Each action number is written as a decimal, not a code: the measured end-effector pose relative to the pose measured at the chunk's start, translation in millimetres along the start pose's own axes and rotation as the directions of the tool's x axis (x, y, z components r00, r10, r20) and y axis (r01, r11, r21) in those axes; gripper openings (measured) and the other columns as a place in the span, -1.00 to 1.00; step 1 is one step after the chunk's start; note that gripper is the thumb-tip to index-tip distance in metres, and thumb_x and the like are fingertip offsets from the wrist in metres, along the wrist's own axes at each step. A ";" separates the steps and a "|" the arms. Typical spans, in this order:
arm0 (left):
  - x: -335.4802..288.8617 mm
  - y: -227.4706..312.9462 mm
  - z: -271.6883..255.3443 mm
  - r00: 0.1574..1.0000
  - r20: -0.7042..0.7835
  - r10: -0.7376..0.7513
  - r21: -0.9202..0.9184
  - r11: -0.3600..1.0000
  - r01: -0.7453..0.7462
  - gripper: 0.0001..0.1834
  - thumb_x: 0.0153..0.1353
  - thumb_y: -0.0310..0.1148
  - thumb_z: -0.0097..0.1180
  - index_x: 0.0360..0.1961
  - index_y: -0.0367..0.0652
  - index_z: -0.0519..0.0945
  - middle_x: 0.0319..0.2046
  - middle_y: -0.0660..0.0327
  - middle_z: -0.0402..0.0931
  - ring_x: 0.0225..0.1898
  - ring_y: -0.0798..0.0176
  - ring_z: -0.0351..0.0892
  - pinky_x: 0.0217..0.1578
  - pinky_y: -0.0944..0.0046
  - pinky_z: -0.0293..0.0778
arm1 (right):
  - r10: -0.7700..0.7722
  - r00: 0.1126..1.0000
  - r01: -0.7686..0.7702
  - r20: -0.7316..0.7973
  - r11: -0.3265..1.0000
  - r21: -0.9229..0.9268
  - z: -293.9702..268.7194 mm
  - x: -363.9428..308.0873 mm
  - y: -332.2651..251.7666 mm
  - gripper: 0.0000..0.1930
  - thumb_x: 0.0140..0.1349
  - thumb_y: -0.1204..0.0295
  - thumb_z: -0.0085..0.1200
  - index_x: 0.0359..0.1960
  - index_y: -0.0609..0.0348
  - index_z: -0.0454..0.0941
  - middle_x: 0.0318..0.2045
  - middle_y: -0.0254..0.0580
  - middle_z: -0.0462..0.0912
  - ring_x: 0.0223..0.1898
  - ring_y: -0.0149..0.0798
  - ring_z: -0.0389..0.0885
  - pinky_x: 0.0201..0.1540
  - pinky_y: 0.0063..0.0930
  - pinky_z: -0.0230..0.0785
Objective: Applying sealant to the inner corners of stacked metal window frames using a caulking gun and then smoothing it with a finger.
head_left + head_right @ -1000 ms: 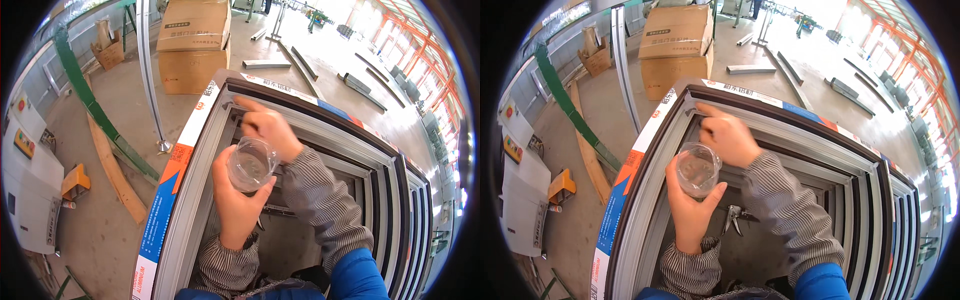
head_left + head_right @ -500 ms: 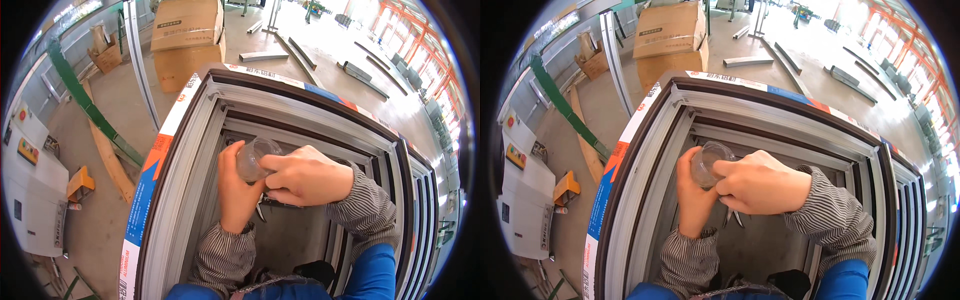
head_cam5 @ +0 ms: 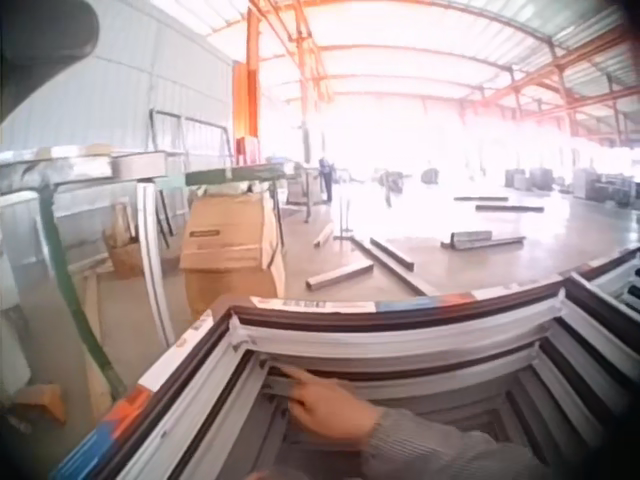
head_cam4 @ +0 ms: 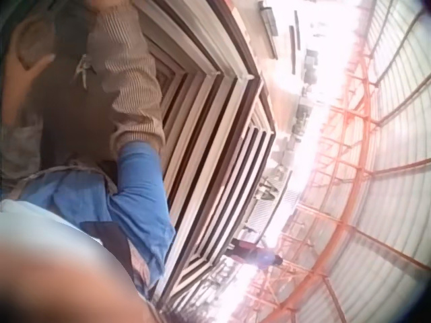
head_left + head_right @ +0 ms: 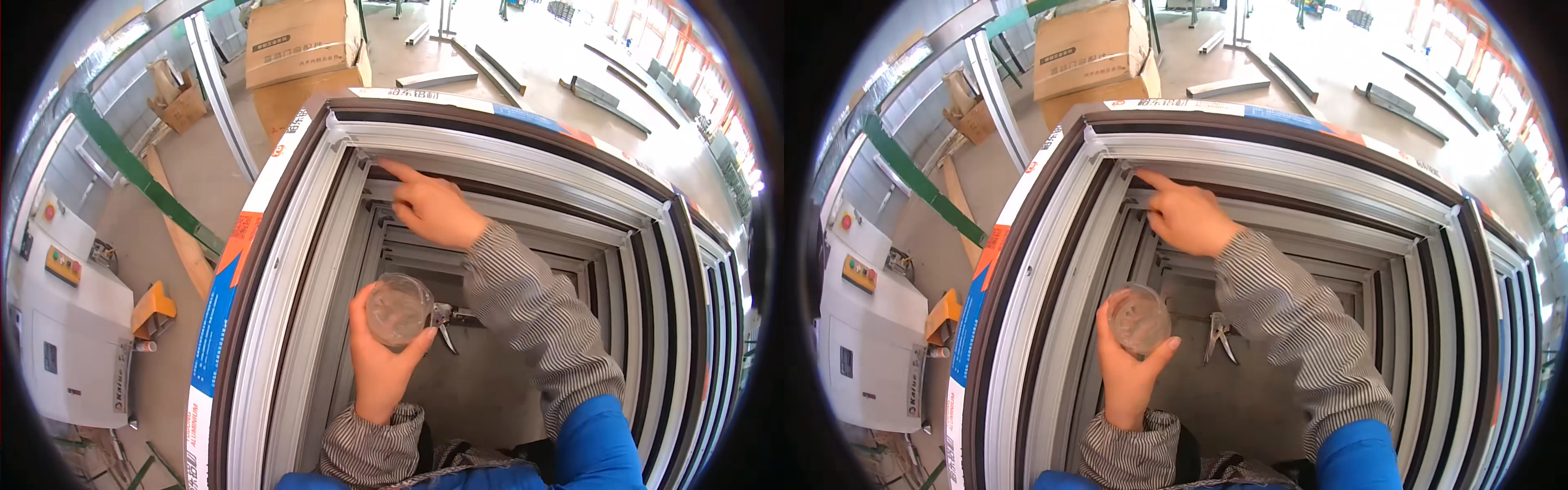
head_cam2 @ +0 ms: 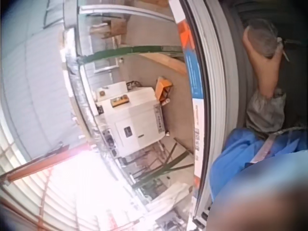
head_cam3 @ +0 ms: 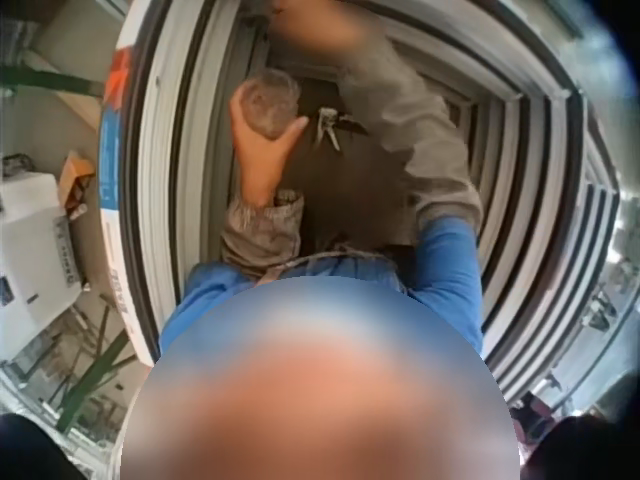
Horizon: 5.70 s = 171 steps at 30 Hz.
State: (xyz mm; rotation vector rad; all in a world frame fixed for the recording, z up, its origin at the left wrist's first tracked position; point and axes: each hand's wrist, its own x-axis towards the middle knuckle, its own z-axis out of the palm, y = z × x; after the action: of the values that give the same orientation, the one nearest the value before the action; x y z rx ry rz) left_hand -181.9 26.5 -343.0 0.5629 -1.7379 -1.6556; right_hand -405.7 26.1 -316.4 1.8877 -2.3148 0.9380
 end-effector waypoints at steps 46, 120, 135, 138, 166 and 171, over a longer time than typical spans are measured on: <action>0.7 2.6 -8.8 0.991 0.127 -0.030 -0.043 0.998 0.035 -0.13 -0.18 -0.60 0.37 0.18 -0.23 0.17 0.04 0.09 0.28 0.08 0.18 0.38 0.06 0.17 0.43 | 0.100 0.948 -0.065 -0.302 0.990 0.125 48.2 35.4 19.3 -0.73 0.14 0.28 -0.08 -0.42 0.25 0.55 -0.27 -0.08 0.58 -0.39 -0.02 0.53 -0.29 -0.19 0.35; -6.0 -23.7 -9.6 0.999 -0.044 -0.006 0.155 0.988 0.013 0.02 -0.29 -0.33 0.46 0.27 0.01 0.18 0.14 0.06 0.19 0.13 -0.05 0.33 0.08 -0.04 0.38 | 0.002 0.986 -0.010 -0.167 0.999 -0.052 101.4 0.8 14.0 -0.69 0.07 0.37 0.04 -0.21 0.34 0.59 -0.19 -0.05 0.60 -0.33 -0.10 0.66 -0.32 -0.31 0.50; -4.8 -25.4 -7.8 0.999 -0.031 0.030 0.197 0.980 -0.023 0.00 -0.21 -0.29 0.42 0.29 -0.22 0.15 0.15 -0.12 0.25 0.15 -0.23 0.33 0.17 -0.11 0.25 | 0.062 0.955 -0.050 -0.289 0.997 0.050 107.9 -1.0 14.3 -0.80 0.09 0.42 -0.03 -0.46 0.25 0.64 0.16 0.01 0.38 -0.29 -0.02 0.65 -0.24 -0.22 0.51; -5.5 -25.4 -8.9 0.999 -0.034 0.028 0.224 0.974 -0.019 -0.01 -0.20 -0.28 0.41 0.28 -0.21 0.16 0.15 -0.12 0.25 0.14 -0.23 0.33 0.17 -0.12 0.25 | 0.062 0.958 -0.035 -0.279 0.994 0.103 115.3 0.7 16.0 -0.79 0.08 0.42 -0.03 -0.45 0.26 0.65 0.18 0.03 0.35 -0.30 -0.03 0.66 -0.23 -0.23 0.52; -5.3 -10.9 -6.9 0.974 0.182 -0.135 0.433 0.900 0.043 -0.19 -0.23 -0.62 0.33 0.13 -0.16 0.29 0.02 0.18 0.34 0.07 0.21 0.37 0.09 0.21 0.34 | -0.444 0.834 0.381 0.327 0.893 0.241 -17.2 -132.0 -53.7 -0.78 -0.06 0.37 0.16 -0.73 0.14 0.43 -0.55 -0.23 0.42 -0.67 -0.21 0.50 -0.63 -0.39 0.31; -4.7 -14.6 -14.3 0.977 0.157 -0.146 0.272 0.957 0.099 -0.15 -0.24 -0.60 0.36 0.16 -0.16 0.24 0.02 0.16 0.33 0.08 0.18 0.35 0.13 0.15 0.33 | -0.322 0.946 0.288 -0.029 0.797 0.531 -21.7 -140.6 -31.5 -0.70 0.04 0.39 0.15 -0.73 0.19 0.35 -0.28 -0.07 0.56 -0.64 -0.23 0.50 -0.59 -0.41 0.32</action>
State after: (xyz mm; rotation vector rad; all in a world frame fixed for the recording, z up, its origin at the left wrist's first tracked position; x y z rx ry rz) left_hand -170.4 18.3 -358.5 0.6755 -2.1098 -1.6093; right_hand -346.8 157.8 -336.8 2.4155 -1.7954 1.6105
